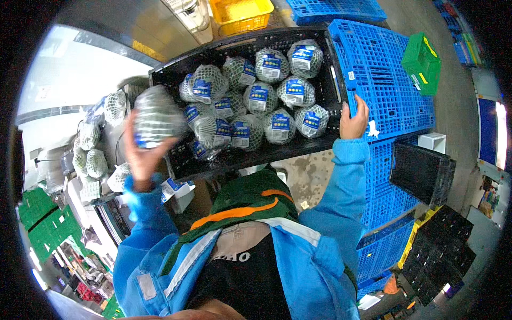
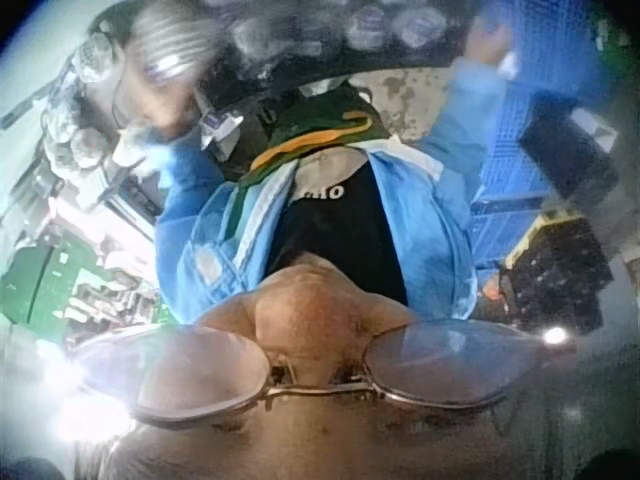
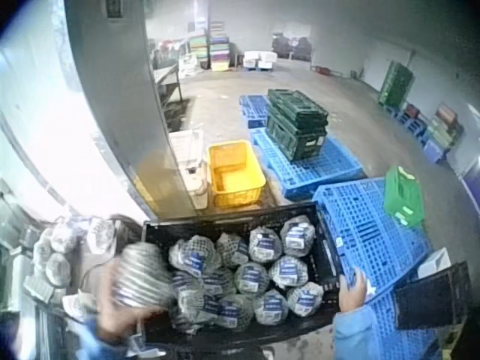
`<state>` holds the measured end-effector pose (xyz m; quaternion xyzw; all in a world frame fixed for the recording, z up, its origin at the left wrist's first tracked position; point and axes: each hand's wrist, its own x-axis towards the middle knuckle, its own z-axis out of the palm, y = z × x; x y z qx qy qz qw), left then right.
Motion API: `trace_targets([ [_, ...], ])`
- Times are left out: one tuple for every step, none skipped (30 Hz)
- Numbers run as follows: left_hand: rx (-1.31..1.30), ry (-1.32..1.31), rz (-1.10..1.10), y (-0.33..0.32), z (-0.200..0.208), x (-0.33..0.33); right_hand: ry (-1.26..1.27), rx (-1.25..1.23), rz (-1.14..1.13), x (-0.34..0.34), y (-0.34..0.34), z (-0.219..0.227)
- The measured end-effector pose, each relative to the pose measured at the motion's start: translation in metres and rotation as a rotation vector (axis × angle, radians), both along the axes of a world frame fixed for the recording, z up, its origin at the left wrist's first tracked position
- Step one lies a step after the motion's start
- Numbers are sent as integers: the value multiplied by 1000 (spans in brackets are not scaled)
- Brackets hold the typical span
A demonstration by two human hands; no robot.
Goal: The person applies adhesive labels to produce items wrapped in mesh and arranges them in a crate.
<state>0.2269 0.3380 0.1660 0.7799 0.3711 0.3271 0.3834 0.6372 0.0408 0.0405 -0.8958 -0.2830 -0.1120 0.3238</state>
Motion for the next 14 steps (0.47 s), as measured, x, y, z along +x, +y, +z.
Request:
trace_targets([
  [179,45,-97,-20,-2,41,-10,-13,17,11,2,-9],
  [249,44,-248,-36,-18,78,50,-37,11,24,-1,-24],
  [310,46,-396,-52,-32,113,172,-33,11,26,6,-27],
  [281,103,-425,-71,-54,145,217,16,50,35,5,-40],
  [252,155,-464,-88,-76,176,257,65,80,44,2,-58],
  [356,297,-510,-104,-96,202,334,87,87,53,-2,-77],
  [455,446,-546,-113,-115,215,396,96,166,51,3,-71],
  [400,447,-567,-117,-125,215,351,-10,149,43,10,-57],
  [350,439,-590,-119,-131,217,298,-114,127,41,12,-46],
  [303,422,-630,-119,-128,223,359,-21,137,47,3,-55],
  [221,173,-587,-109,-124,222,358,43,157,56,-5,-63],
  [243,73,-410,-70,-119,188,367,72,152,63,-10,-72],
  [370,154,-125,-47,-131,157,379,105,160,68,-5,-76],
  [385,152,-152,-45,-127,167,433,49,162,70,1,-72],
])
